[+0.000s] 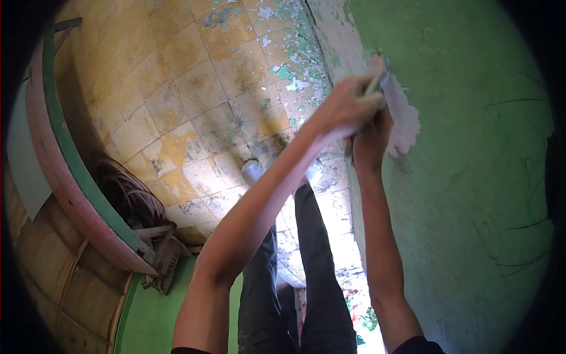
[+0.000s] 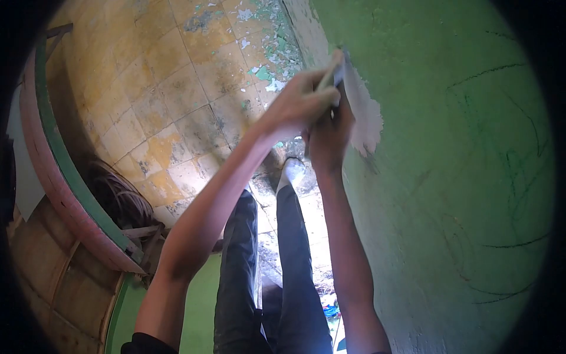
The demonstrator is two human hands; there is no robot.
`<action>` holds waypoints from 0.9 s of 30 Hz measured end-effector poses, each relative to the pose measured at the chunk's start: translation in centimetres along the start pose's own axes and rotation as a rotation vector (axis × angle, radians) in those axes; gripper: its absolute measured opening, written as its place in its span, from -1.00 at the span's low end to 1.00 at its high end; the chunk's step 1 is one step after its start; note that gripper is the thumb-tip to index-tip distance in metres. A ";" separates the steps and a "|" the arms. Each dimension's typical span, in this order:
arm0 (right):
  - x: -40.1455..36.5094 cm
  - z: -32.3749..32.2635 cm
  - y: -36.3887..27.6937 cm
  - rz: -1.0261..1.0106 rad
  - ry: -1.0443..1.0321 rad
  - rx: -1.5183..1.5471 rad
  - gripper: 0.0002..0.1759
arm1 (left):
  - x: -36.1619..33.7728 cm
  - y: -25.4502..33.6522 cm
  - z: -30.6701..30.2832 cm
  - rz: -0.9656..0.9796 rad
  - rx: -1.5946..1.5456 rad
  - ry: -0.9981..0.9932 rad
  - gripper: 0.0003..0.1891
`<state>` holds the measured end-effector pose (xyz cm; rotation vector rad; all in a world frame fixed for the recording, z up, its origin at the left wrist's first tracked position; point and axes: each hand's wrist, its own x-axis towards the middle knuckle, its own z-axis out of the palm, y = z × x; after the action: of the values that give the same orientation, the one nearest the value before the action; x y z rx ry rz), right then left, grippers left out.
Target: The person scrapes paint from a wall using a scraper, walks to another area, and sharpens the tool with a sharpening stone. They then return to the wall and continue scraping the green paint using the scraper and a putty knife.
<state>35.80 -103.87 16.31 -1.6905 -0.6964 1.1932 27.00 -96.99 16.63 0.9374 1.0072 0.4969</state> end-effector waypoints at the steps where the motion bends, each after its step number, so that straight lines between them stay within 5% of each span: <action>1: 1.0 0.8 0.3 -0.006 -0.002 0.046 -0.75 | 1.3 0.3 -0.9 -0.001 -0.013 0.022 -0.72; 6: -1.2 2.5 -0.3 -0.131 0.163 0.050 -0.76 | -0.5 -1.0 0.1 0.060 0.073 -0.010 -0.77; 8: -2.4 1.2 -1.0 0.032 0.079 0.022 -0.77 | -1.0 -0.8 0.4 0.073 -0.001 -0.014 -0.77; 12: 3.8 3.8 0.9 0.037 0.012 0.093 -0.74 | 4.3 -0.4 -2.6 -0.041 -0.041 0.073 -0.77; 17: -0.7 2.6 -0.4 0.023 0.120 0.001 -0.65 | 0.9 -2.0 -0.5 0.036 0.019 -0.020 -0.75; 21: 3.6 3.5 0.2 0.054 0.043 -0.002 -0.68 | 3.9 0.0 -2.8 -0.081 -0.053 0.044 -0.78; 27: 1.6 2.5 1.0 -0.025 0.043 0.003 -0.74 | 2.2 -2.4 -1.3 0.099 0.021 -0.029 -0.80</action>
<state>33.99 -102.01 14.49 -1.6957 -0.6869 1.1364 26.76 -96.06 13.24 1.0140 0.9440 0.5551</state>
